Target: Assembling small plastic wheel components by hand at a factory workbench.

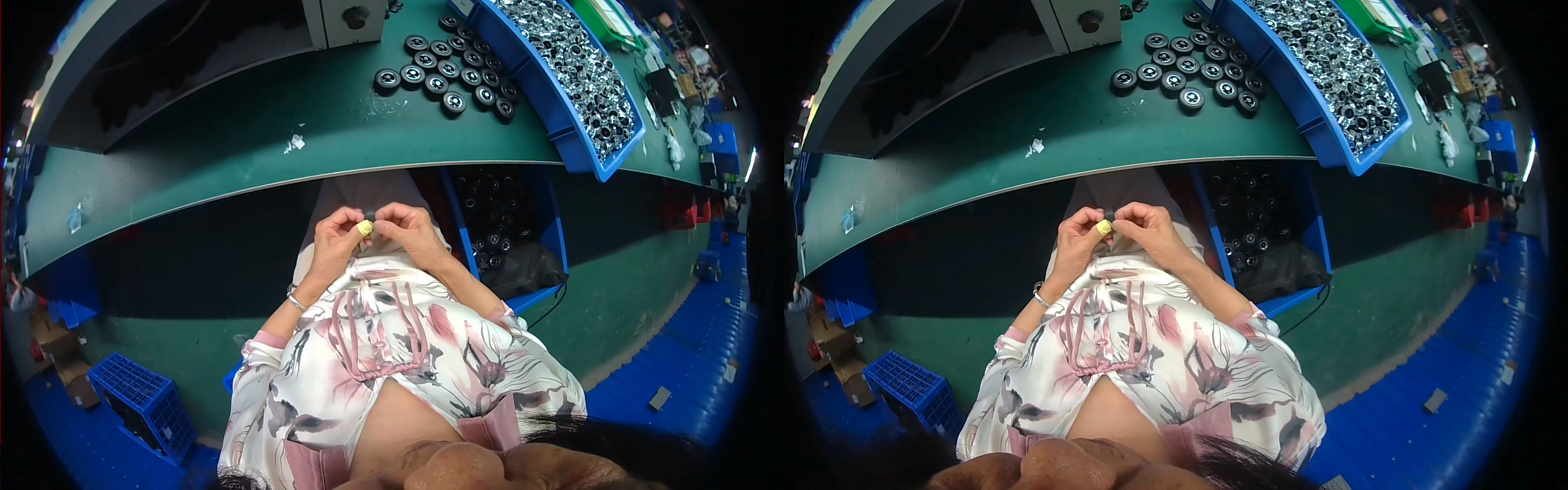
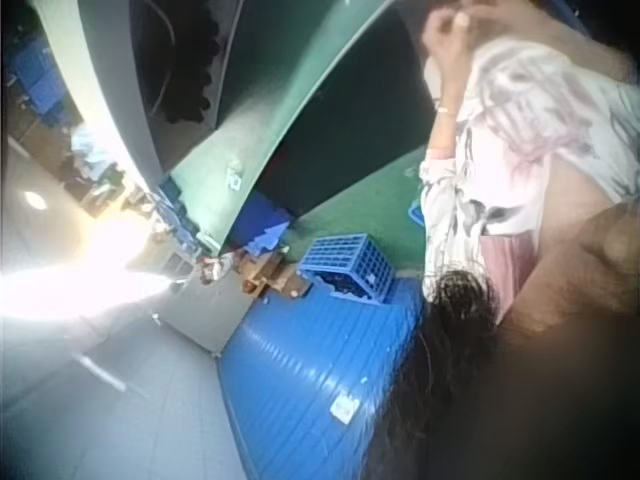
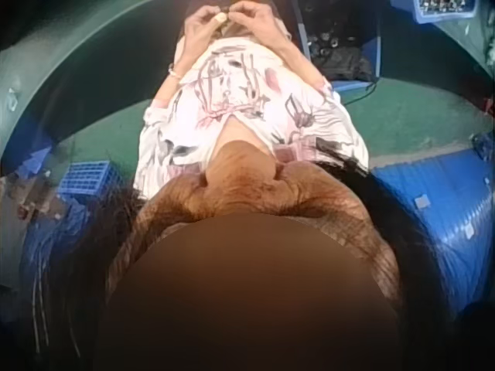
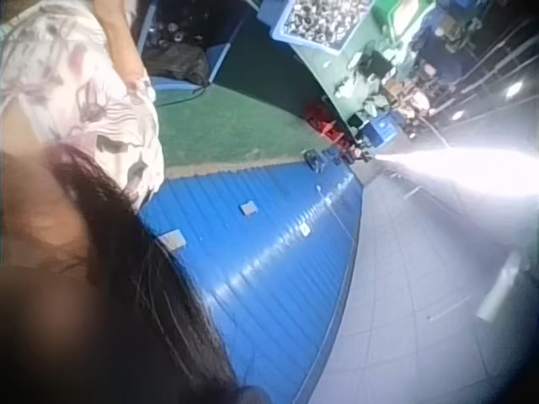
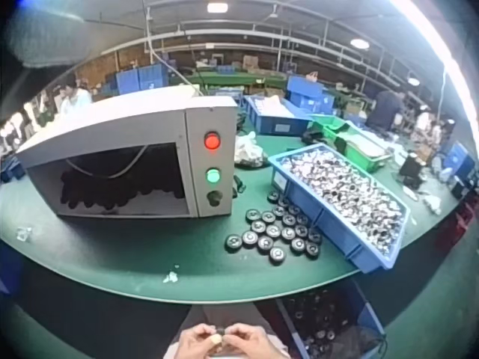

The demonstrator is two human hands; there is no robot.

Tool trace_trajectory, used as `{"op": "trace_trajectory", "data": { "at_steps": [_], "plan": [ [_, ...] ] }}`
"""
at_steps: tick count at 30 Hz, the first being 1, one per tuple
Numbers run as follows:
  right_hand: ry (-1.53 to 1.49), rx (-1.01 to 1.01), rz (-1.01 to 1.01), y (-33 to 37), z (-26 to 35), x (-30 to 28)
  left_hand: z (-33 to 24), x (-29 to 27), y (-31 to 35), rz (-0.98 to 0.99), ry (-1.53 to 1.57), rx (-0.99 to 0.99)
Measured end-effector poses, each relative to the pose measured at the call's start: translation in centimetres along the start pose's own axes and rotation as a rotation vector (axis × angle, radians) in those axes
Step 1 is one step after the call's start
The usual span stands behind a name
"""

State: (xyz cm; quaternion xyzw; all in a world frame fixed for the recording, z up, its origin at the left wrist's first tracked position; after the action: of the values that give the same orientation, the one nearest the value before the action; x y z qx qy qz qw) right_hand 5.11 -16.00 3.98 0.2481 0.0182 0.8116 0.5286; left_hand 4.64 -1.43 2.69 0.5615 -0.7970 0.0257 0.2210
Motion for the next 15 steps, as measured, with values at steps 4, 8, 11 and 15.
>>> {"op": "trace_trajectory", "data": {
  "at_steps": [4, 8, 11, 15],
  "plan": [
    [0.072, -0.097, 0.05, 0.0, 0.0, -0.3, 1.2, 0.5, -0.3, 0.023, 0.188, -0.096],
    [0.065, -0.1, 0.023, 0.1, 0.9, 0.5, 1.2, 0.9, -0.4, 0.033, 0.283, -0.143],
    [0.115, -0.091, -0.001, 0.1, 0.9, 0.5, 1.5, 0.1, -0.2, 0.044, 0.211, -0.18],
    [0.022, -0.098, 0.015, 0.4, 1.5, 0.6, 0.6, 1.2, -0.3, 0.068, 0.268, -0.115]
  ]
}}
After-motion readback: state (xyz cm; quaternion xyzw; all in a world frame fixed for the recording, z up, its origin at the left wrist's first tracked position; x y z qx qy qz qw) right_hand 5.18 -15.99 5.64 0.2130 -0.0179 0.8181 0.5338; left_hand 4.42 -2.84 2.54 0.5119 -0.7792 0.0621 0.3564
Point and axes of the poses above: each hand's wrist, its own y-axis away from the middle knuckle, its own x-axis out of the palm, z = x × y, the point moved 7 cm from there along -y, towards the middle knuckle, and after that the axes turned 7 degrees about z, right-handed, at the moved point
